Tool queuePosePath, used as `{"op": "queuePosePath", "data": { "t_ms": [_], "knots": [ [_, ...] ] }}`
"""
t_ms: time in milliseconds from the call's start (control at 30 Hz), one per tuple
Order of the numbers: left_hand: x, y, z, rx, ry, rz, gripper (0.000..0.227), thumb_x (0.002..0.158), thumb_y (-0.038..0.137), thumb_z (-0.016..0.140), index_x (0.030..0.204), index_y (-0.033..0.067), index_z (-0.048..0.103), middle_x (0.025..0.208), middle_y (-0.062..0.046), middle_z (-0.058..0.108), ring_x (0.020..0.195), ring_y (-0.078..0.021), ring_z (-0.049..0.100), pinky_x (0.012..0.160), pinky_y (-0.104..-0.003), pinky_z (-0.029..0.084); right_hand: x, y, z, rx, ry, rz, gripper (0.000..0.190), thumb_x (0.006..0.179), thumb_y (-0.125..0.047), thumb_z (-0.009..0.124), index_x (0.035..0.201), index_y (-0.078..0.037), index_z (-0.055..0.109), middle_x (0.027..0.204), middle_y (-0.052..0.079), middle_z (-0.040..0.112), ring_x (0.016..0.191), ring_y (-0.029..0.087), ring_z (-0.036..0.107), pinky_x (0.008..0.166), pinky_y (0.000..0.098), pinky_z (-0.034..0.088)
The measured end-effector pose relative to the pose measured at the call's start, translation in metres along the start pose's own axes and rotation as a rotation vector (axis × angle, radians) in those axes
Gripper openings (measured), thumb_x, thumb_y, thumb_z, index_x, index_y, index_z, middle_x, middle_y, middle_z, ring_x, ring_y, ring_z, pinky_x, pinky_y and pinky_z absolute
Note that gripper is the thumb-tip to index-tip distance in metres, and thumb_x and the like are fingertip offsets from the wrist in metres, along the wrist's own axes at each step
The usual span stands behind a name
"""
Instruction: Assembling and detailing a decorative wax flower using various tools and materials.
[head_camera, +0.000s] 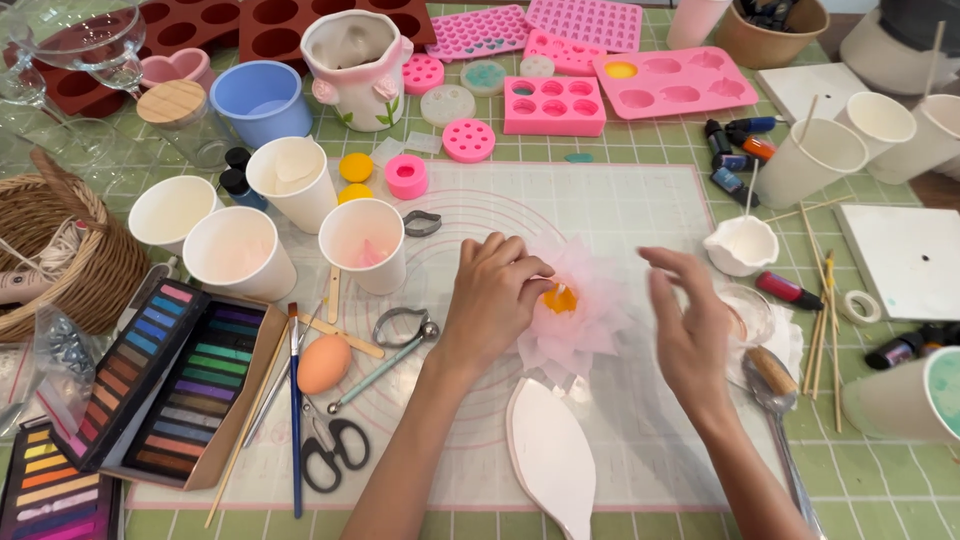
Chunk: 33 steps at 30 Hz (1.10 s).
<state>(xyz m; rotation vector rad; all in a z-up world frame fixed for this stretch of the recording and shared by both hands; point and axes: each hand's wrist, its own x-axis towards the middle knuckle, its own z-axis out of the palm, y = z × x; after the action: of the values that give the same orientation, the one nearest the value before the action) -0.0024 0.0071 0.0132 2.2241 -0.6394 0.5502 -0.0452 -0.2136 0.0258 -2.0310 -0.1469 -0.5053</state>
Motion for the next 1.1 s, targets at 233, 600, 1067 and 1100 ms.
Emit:
{"op": "queuePosePath", "data": {
  "t_ms": [233, 600, 1067, 1100],
  "knots": [
    [0.001, -0.001, -0.007, -0.346, 0.197, -0.352, 0.022, 0.090, 0.009, 0.071, 0.112, 0.0079, 0.074, 0.103, -0.005, 0.068, 0.096, -0.0211, 0.066, 0.087, -0.033, 0.053, -0.016, 0.034, 0.012, 0.485, 0.007, 0.396, 0.050, 0.107, -0.021, 0.037, 0.149, 0.005, 0.041, 0.154, 0.017, 0.046, 0.147, 0.027, 0.042, 0.121, 0.0419, 0.033],
    [-0.002, -0.032, 0.004, -0.547, 0.026, -0.688, 0.041, 0.090, 0.012, 0.070, 0.130, 0.0076, 0.065, 0.119, -0.009, 0.072, 0.109, -0.0195, 0.067, 0.089, -0.032, 0.056, -0.012, 0.050, 0.011, 0.498, 0.066, 0.545, 0.046, 0.107, -0.019, 0.036, 0.145, 0.004, 0.045, 0.157, 0.017, 0.045, 0.151, 0.028, 0.040, 0.122, 0.0476, 0.034],
    [-0.005, -0.036, 0.008, -0.978, -0.042, -0.841, 0.048, 0.098, 0.010, 0.064, 0.143, 0.0057, 0.050, 0.124, -0.009, 0.061, 0.083, -0.0046, 0.060, 0.070, -0.019, 0.046, -0.007, 0.043, 0.008, 0.684, 0.039, 0.800, 0.056, 0.102, -0.028, 0.039, 0.153, -0.007, 0.036, 0.158, 0.013, 0.043, 0.145, 0.030, 0.043, 0.111, 0.0468, 0.036],
    [-0.006, -0.037, 0.008, -0.970, -0.032, -0.839, 0.047, 0.098, 0.010, 0.064, 0.143, 0.0057, 0.051, 0.124, -0.008, 0.061, 0.083, -0.0046, 0.059, 0.069, -0.019, 0.044, -0.009, 0.042, 0.008, 0.692, 0.055, 0.826, 0.056, 0.101, -0.028, 0.039, 0.153, -0.008, 0.037, 0.157, 0.014, 0.044, 0.143, 0.029, 0.044, 0.110, 0.0466, 0.037]
  ]
}}
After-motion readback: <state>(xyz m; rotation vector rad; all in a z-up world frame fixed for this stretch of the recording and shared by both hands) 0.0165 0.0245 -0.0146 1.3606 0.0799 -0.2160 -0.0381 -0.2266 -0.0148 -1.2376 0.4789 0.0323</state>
